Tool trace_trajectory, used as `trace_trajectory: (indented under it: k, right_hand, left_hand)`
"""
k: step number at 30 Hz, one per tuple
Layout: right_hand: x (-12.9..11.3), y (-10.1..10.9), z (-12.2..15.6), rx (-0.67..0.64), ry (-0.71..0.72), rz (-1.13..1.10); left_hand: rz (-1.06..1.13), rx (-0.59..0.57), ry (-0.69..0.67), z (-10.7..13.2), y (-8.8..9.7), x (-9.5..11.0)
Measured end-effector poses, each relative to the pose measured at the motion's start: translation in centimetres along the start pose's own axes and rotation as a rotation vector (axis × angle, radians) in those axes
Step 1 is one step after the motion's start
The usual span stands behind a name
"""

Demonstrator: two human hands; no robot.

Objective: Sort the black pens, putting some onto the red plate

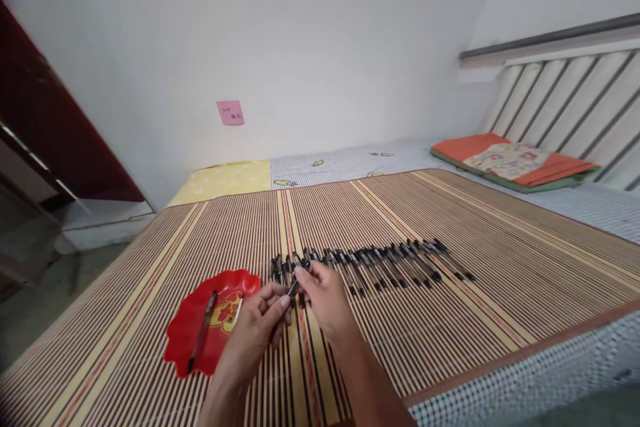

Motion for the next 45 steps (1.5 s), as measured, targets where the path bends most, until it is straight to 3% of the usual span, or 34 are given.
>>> trace_trajectory:
  k: [5, 7, 10, 15, 18, 23, 31, 36, 42, 45]
  right_hand:
    - [-1.5, 3.7, -1.3, 0.339, 0.036, -0.377]
    - [-1.8, 4.8, -1.3, 0.410, 0.052, -0.530]
    - [-1.4, 4.3, -0.7, 0.324, 0.014, -0.518]
    - [0.0, 1.0, 0.0, 0.062, -0.075, -0.223]
    - [-0.1, 0.4, -0.1, 0.055, -0.044, -0.152]
    - [-0.8, 1.0, 0.0, 0.065, 0.055, -0.115]
    - [-1.3, 1.3, 0.4, -0.054, 0.074, -0.139]
    - [-1.3, 1.6, 0.2, -0.010, 0.105, -0.030]
    - [-1.3, 1.6, 0.1, -0.003, 0.117, -0.011]
    - [-1.5, 1.6, 0.1, 0.011, 0.127, 0.025]
  left_hand:
    - [0.031, -0.044, 0.076, 0.2, -0.1, -0.3]
    - [0.053, -0.035, 0.079, 0.1, -0.1, -0.5]
    - [0.066, -0.003, 0.044, 0.0, -0.2, -0.6]
    - [-0.003, 0.045, -0.052, 0.0, -0.5, -0.5]
    - [-0.094, 0.058, -0.120, -0.2, -0.4, -0.7]
    - [-0.241, 0.209, -0.187, -0.3, -0.6, -1.2]
    - [0.027, -0.039, 0.020, 0.0, -1.9, -1.4]
    - [-0.062, 0.154, -0.111, -0.4, -1.8, -1.5]
    - [0.026, -0.016, -0.014, -0.1, -2.1, -1.3]
    - [0.012, 0.028, -0.026, -0.2, -2.3, -1.3]
Point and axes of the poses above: each hand's wrist, its own z-axis away from the middle knuckle, its own y-axis out of the back of the hand, x = y × z, the point moved 2 cm from there along -z, towards the middle knuckle, and after that the axes turned 3 degrees about z, right-handed, at the moved point
